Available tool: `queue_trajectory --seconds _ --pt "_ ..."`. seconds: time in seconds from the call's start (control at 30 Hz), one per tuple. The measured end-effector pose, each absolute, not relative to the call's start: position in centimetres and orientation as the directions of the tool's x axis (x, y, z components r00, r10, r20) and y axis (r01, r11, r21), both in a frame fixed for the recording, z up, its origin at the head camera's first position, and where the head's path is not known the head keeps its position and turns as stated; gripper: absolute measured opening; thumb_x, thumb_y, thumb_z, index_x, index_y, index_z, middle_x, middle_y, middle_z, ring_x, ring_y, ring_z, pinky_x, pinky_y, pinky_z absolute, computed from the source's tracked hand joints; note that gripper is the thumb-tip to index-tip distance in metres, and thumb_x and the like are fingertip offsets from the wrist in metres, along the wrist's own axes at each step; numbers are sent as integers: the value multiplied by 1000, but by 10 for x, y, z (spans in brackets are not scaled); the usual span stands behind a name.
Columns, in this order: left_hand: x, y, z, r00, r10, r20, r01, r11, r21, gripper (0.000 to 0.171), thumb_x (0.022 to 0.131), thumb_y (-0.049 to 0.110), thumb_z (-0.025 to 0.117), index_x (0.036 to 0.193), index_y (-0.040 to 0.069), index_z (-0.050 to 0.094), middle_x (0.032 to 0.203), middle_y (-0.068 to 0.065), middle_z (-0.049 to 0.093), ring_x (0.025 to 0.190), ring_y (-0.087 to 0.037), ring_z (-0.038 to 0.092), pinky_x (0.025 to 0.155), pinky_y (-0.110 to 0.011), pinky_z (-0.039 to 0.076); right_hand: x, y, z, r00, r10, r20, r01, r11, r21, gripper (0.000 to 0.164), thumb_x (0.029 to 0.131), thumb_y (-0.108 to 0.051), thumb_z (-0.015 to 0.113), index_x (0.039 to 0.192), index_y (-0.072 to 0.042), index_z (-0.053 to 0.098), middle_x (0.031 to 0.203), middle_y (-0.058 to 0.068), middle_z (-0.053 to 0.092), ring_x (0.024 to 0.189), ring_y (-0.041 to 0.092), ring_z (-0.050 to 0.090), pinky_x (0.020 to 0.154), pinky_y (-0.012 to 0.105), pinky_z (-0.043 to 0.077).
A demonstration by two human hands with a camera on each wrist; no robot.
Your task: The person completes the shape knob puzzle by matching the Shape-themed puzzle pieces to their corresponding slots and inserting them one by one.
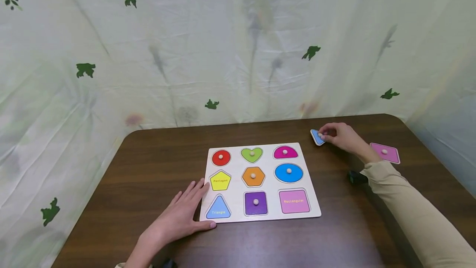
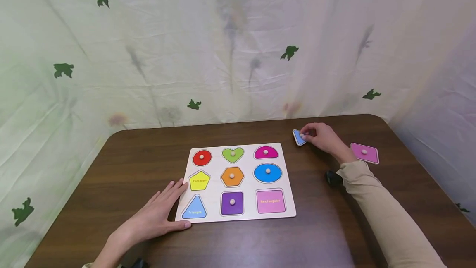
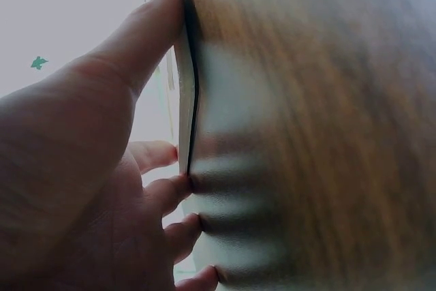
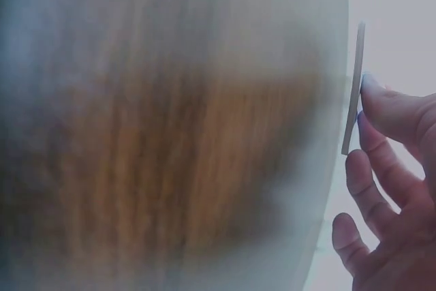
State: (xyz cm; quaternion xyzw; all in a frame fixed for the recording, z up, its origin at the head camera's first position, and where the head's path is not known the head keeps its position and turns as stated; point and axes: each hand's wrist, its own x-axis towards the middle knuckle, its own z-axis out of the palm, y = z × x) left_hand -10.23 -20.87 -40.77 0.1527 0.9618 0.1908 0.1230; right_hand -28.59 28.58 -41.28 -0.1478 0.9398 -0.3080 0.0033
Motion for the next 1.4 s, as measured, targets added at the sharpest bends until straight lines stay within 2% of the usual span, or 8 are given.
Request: queue_trajectory --seconds 0.7,0.93,1.4 --pt "-100 -209 -408 -923 351 -157 264 875 407 104 76 64 74 155 13 32 162 -6 22 148 -32 15 113 -61 18 -240 266 -404 -960 -235 153 -279 743 -609 17 93 -13 70 108 -5 68 90 7 62 86 25 53 76 39 46" --pt "-100 -208 -408 -924 348 -159 259 875 410 104 75 64 74 155 13 32 162 -6 22 148 -33 15 113 -61 18 -226 261 -402 -970 -200 136 -241 753 -612 19 93 -16 69 110 -7 66 93 7 61 87 26 53 77 39 48" --pt "-101 -208 -406 -922 350 -166 258 874 413 105 75 66 73 155 13 31 162 -7 22 148 -34 14 113 -63 17 -193 251 -405 -961 -182 209 -273 751 -602 18 91 -16 72 107 -10 67 88 3 59 82 22 53 68 33 47"
